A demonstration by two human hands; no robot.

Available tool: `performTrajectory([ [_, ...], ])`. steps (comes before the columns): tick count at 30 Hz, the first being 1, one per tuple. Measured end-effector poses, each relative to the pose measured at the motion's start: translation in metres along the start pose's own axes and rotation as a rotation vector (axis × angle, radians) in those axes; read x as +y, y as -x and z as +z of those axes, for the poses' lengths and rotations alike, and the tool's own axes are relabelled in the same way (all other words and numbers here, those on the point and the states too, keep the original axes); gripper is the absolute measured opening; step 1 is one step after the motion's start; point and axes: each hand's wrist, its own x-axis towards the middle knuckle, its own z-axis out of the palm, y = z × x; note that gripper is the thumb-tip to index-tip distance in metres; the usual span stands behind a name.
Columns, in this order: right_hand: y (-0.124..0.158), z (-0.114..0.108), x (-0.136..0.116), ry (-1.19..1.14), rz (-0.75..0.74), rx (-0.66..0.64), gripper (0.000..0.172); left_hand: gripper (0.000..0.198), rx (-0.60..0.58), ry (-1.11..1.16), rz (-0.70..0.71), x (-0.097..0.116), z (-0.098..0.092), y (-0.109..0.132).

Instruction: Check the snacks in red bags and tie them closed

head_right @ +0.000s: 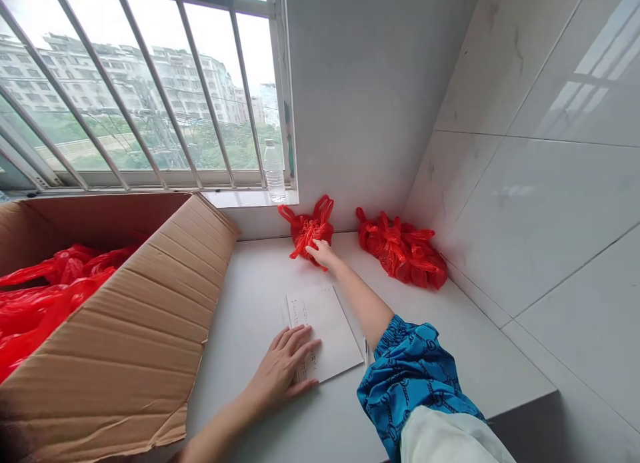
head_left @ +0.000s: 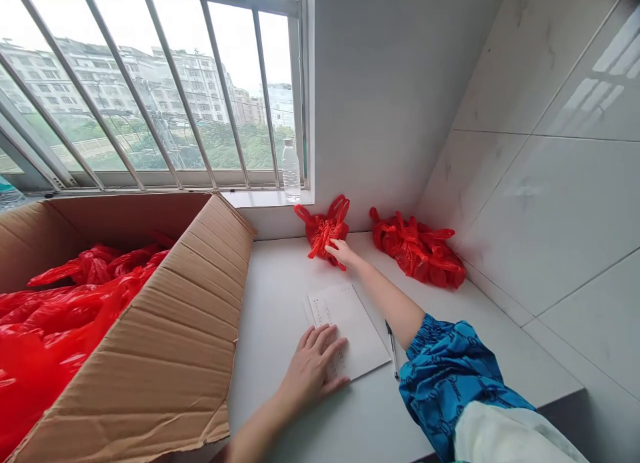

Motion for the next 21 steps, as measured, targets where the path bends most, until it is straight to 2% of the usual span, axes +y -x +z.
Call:
performTrajectory([
  [3, -0.001, 0.007, 0.007, -0.114, 0.063, 0.11, 0.033, 0.066, -0.038, 0.029, -0.019, -0.005, 0.0, 0.001],
  [5, 0.003, 0.0, 0.013, -0.184, 0.088, 0.2, 0.033, 0.067, -0.055, 0.048, -0.039, -0.007, -0.003, 0.002],
  [9, 0.017, -0.037, 0.018, -0.265, 0.079, 0.396, 0.047, 0.068, -0.061, 0.083, -0.05, -0.013, -0.006, 0.004],
  [12, 0.033, -0.066, 0.012, -0.275, 0.026, 0.449, 0.041, 0.06, -0.028, 0.108, -0.055, -0.014, -0.005, 0.003],
  [14, 0.048, -0.08, 0.003, -0.272, -0.023, 0.405, 0.037, 0.049, 0.027, 0.129, -0.083, -0.013, -0.005, 0.001],
  [17, 0.074, -0.088, -0.01, -0.264, -0.089, 0.264, 0.035, 0.036, 0.173, 0.185, -0.156, -0.009, -0.01, -0.002],
  [21, 0.115, -0.078, -0.015, -0.155, -0.186, 0.014, 0.023, 0.026, 0.498, 0.307, -0.248, -0.005, -0.025, -0.004],
])
